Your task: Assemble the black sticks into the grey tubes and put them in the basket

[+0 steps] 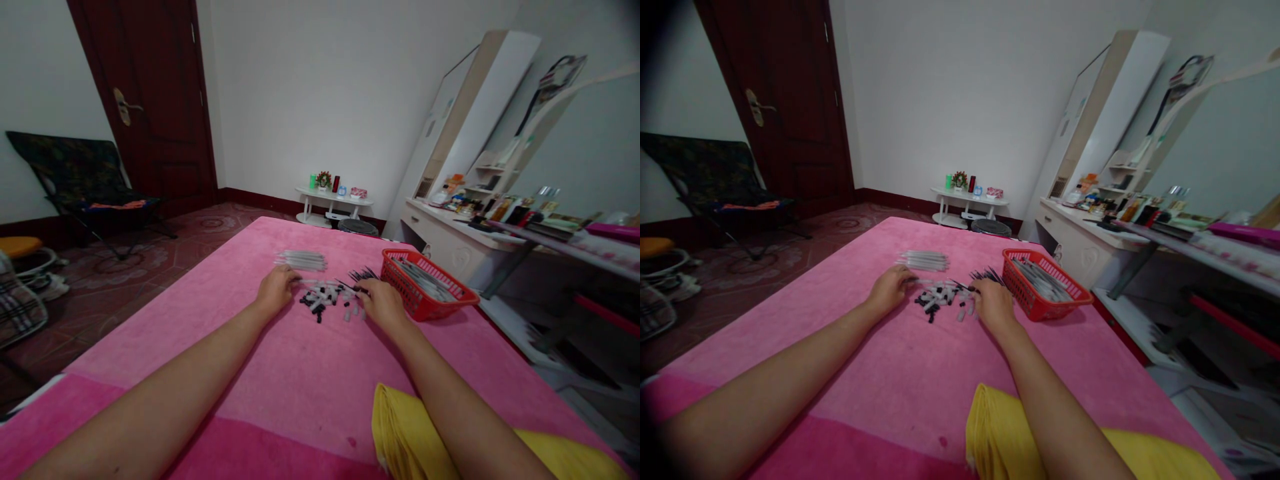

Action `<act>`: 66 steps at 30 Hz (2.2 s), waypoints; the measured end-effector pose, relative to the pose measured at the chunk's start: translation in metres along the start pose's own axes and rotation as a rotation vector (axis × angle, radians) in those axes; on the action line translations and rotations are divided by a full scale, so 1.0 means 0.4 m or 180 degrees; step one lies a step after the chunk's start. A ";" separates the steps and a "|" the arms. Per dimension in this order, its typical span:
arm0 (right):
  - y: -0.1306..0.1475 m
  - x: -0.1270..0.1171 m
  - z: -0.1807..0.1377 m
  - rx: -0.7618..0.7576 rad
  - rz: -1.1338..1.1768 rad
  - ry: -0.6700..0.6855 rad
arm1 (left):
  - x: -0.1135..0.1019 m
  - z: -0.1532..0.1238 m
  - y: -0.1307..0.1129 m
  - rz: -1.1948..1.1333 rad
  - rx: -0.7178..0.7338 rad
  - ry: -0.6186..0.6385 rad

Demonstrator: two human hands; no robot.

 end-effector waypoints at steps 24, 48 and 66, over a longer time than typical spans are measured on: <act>0.045 -0.018 -0.011 -0.0227 -0.0405 0.0228 | -0.015 -0.015 -0.049 -0.0119 0.0289 -0.0091; 0.069 -0.031 -0.017 -0.0407 -0.0520 0.0102 | -0.016 -0.021 -0.070 0.0166 0.0496 0.0011; 0.072 -0.042 -0.030 -0.0777 0.0736 -0.1701 | -0.048 0.000 0.015 -0.1543 -0.0419 -0.1746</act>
Point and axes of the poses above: each hand's wrist, its own z-axis towards the middle knuckle, its own x-axis out of the palm, y = z × x, the point moved 2 cm from there along z, towards the middle knuckle, and after that the axes turned 4 degrees about y, right-handed, at the moved point
